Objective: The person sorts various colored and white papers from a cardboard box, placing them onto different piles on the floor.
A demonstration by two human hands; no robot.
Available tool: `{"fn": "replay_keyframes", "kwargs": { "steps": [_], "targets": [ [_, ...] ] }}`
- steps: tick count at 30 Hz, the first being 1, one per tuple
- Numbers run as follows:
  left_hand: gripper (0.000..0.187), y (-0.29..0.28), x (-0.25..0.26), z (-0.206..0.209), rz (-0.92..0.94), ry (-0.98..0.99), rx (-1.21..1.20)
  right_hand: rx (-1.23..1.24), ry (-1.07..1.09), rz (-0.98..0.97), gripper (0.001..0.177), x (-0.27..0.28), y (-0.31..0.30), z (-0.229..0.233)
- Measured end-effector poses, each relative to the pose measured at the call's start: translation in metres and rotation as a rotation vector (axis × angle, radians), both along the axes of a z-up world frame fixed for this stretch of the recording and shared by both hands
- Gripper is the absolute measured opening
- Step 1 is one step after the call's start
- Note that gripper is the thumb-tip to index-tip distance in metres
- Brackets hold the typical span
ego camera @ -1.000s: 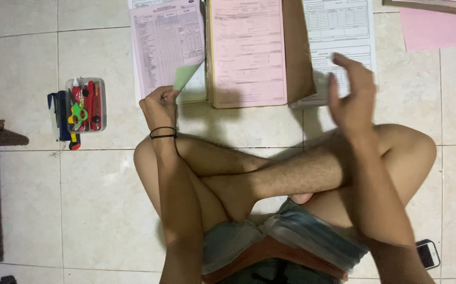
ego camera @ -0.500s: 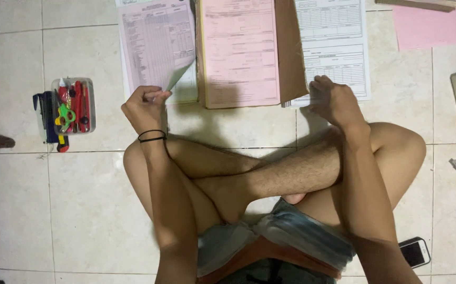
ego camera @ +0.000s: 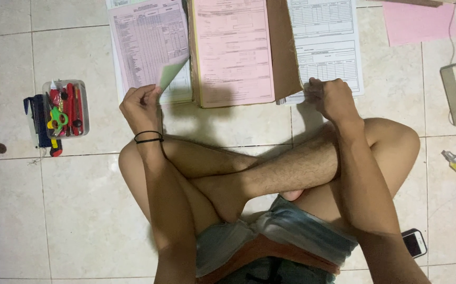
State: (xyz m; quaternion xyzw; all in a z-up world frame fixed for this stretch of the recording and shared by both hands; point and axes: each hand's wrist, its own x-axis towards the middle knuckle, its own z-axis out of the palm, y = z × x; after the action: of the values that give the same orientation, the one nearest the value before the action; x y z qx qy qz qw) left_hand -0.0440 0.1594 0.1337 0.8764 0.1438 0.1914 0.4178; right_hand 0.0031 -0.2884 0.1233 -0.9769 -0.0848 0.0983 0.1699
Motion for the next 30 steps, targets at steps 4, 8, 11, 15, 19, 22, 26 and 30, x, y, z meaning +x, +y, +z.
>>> {"fn": "replay_keyframes", "kwargs": {
  "steps": [4, 8, 11, 15, 19, 22, 26, 30],
  "targets": [
    [0.007, 0.001, 0.000, -0.002, 0.002, -0.051, 0.003, 0.042, -0.042, 0.034, 0.035, -0.007, 0.002, 0.019],
    [0.006, -0.002, 0.001, -0.005, 0.037, -0.059, 0.015, -0.117, -0.179, 0.109, 0.014, 0.004, -0.012, -0.012],
    [0.008, -0.003, 0.004, -0.006, 0.065, -0.092, -0.019, -0.179, -0.263, 0.182, 0.011, 0.008, -0.027, -0.041],
    [0.011, -0.004, 0.002, -0.004, 0.063, -0.067, -0.040, -0.161, -0.255, 0.179, 0.012, 0.007, -0.028, -0.042],
    [0.006, 0.004, 0.001, -0.010, 0.034, 0.010, -0.060, -0.051, -0.288, 0.158, 0.011, 0.003, -0.027, -0.030],
    [0.009, 0.008, -0.001, -0.009, 0.008, 0.066, -0.019, -0.019, -0.267, 0.165, 0.010, -0.001, -0.023, -0.023],
    [0.012, 0.008, 0.000, -0.009, 0.007, 0.076, 0.026, -0.030, -0.249, 0.178, 0.008, -0.005, -0.022, -0.017],
    [0.013, 0.002, 0.002, 0.001, 0.063, -0.013, 0.038, -0.054, -0.195, 0.145, 0.012, -0.008, -0.022, -0.015]
  ]
}}
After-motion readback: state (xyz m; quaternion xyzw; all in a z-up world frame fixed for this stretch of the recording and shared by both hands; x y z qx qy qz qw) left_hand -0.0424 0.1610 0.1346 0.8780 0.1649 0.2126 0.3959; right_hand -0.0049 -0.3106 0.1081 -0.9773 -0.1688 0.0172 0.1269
